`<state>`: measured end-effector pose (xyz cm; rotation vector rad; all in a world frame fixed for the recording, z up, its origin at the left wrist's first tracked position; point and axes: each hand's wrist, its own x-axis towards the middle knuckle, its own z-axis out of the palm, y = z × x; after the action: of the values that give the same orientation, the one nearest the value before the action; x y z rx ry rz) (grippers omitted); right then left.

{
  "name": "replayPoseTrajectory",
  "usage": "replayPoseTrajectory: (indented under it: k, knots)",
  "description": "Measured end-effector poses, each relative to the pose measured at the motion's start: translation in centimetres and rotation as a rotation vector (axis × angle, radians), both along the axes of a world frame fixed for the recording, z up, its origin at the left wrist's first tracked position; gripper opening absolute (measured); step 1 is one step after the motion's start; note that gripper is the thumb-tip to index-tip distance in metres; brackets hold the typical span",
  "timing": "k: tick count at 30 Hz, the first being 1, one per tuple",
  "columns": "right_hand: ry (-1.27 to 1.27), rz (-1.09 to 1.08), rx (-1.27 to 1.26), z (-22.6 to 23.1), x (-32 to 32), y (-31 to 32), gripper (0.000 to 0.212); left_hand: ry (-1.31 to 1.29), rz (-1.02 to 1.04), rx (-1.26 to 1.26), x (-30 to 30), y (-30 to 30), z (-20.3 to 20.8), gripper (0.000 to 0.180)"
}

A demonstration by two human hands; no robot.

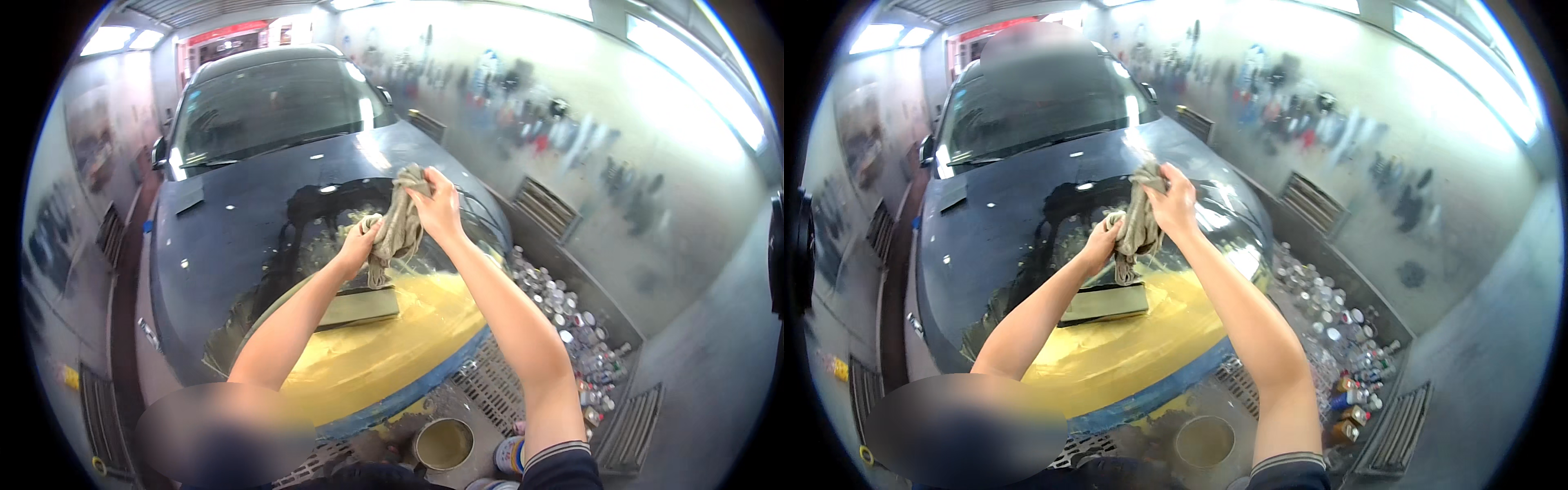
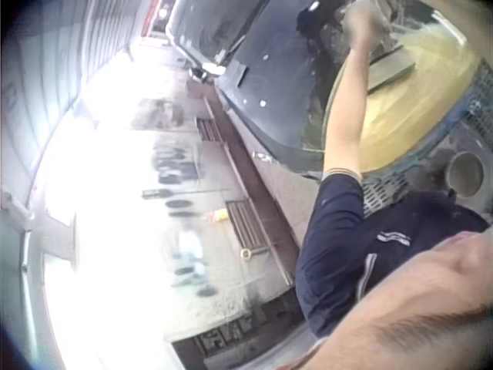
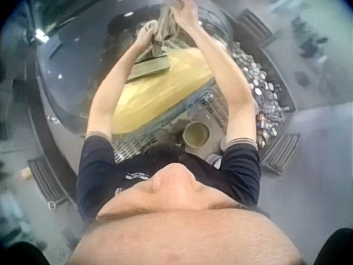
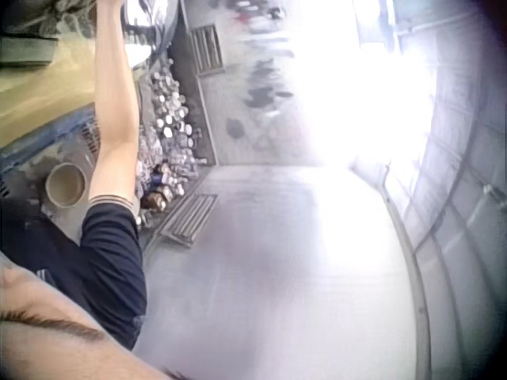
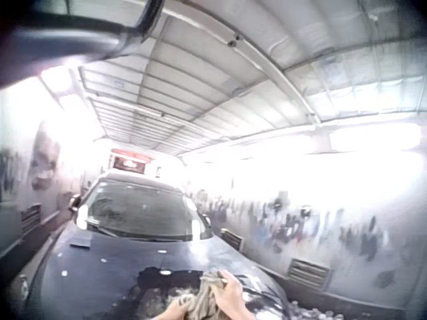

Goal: The person applies a yellow glaze to the hood of a car using a rectangular sponge, spreading the substance in broad strokes. They periodically dip the sponge into a bucket of liquid and use a cloth to wipe the surface, working on a car hood protected by blue plastic sheeting.

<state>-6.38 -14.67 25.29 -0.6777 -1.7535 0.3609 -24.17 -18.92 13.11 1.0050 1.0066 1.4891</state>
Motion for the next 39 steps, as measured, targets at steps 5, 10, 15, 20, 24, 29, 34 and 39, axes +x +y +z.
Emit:
replayPoseTrajectory:
  k: [5, 10, 15, 20, 24, 29, 34, 39]
  knots:
    - [-0.008, -0.1, 0.131, 9.8, 0.3, -7.3, 0.025, -0.048, -0.387, 0.126, 1.8, -3.0, 1.1, 0.053]
    - [-0.013, -0.299, -0.045, 15.2, 2.0, -14.1, 0.023, -0.074, -0.635, 0.277, 6.3, -8.0, -0.4, 0.092]
    - [0.053, -0.422, -0.088, 16.4, 4.3, -21.1, 0.025, 0.35, -0.671, 0.183, 11.4, -16.4, -0.3, 0.075]
    - [0.231, -0.338, -0.215, 15.1, 11.0, -28.4, 0.033, 0.342, -0.73, 0.073, 11.1, -18.2, -6.8, 0.042]
    - [0.214, -0.326, -0.483, 8.3, 20.1, -32.4, 0.043, 0.18, -0.588, 0.08, 13.7, -21.5, -8.6, 0.053]
    - [0.141, -0.191, -1.049, -10.3, 28.8, -35.1, 0.058, 0.284, -0.599, 0.11, 16.4, -26.5, -5.6, 0.061]
    - [0.159, 0.143, -1.215, -33.6, 28.2, -39.2, 0.071, 0.47, -0.603, -0.029, 23.5, -30.5, -5.1, 0.057]
    - [0.428, 0.374, -0.903, -46.2, 25.9, -40.9, 0.049, 0.27, -0.731, -0.11, 33.9, -31.6, -9.0, 0.041]
